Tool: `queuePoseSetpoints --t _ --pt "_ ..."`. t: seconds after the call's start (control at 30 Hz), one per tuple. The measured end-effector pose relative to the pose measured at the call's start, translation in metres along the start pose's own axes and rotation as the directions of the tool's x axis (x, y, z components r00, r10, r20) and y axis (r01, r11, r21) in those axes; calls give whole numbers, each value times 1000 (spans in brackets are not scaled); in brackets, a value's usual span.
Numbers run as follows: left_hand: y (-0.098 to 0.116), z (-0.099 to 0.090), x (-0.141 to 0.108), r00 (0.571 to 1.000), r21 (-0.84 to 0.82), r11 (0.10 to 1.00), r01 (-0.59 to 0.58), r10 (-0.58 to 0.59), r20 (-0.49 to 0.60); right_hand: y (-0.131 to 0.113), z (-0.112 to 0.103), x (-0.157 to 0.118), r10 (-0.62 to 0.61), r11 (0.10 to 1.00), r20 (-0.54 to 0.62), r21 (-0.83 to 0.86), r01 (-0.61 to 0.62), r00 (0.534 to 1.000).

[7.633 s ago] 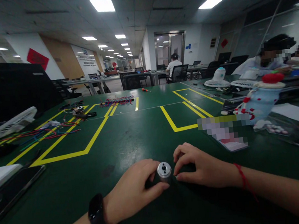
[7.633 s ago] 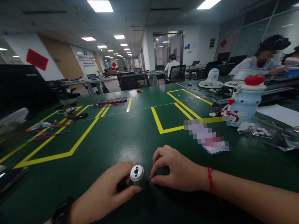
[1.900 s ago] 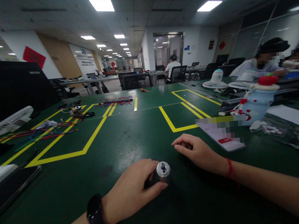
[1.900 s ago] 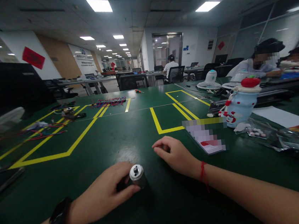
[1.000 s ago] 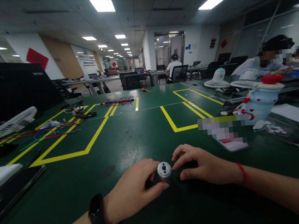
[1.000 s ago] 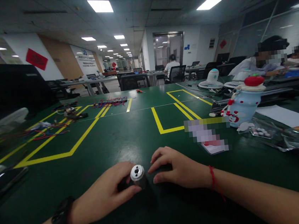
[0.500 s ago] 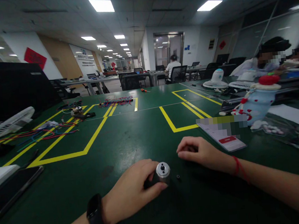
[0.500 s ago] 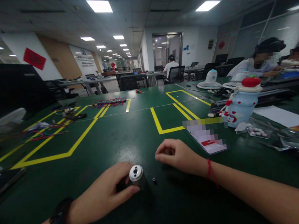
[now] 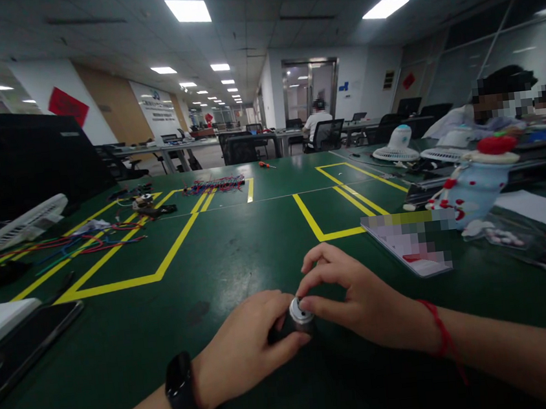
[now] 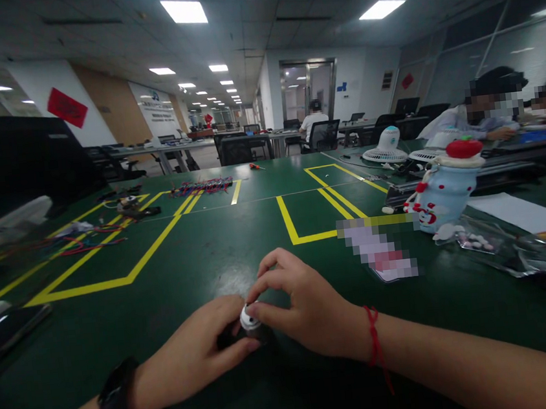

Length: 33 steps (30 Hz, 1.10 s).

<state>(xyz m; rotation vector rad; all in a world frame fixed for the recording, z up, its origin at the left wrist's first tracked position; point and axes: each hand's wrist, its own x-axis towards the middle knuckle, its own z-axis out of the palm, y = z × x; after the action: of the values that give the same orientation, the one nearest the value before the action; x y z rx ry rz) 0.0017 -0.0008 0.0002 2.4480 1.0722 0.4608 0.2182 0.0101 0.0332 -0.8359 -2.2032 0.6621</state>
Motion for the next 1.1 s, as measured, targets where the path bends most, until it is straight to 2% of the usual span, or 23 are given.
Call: queuePoseSetpoints --t 0.17,0.43,0.53,0.6,0.67,0.73,0.8,0.87,0.93,1.1 --pt "0 2 -1 1000 -6 1000 -8 8 4 -1 -4 0 -33 998 46 -52 36 998" --pt "0 2 0 1000 8 1000 -4 4 -6 -6 -4 -1 -9 992 77 -127 19 997" --pt "0 2 0 1000 7 1000 -3 3 -6 -4 -10 -2 -20 998 39 -64 22 999" --pt "1 1 0 1000 3 1000 2 -2 -3 4 -16 -3 35 999 -44 34 -34 998" --pt "1 0 1 1000 -1 1000 2 -2 5 19 -22 -4 181 975 -121 149 -163 976" --pt "2 -2 2 1000 -4 1000 2 -2 13 40 -25 -6 368 908 -152 271 -320 917" --pt "2 -2 2 1000 -7 1000 6 -6 17 61 -24 -9 502 828 -173 377 -414 847" --pt "2 -3 1 1000 -9 1000 11 -11 22 75 -22 -11 535 805 -179 403 -435 826" --pt "2 -3 1 1000 -10 1000 14 -14 24 80 -20 -12 535 804 -171 404 -436 827" --pt "2 -3 0 999 -14 1000 11 -10 32 64 -20 -11 489 848 -90 282 -449 867"
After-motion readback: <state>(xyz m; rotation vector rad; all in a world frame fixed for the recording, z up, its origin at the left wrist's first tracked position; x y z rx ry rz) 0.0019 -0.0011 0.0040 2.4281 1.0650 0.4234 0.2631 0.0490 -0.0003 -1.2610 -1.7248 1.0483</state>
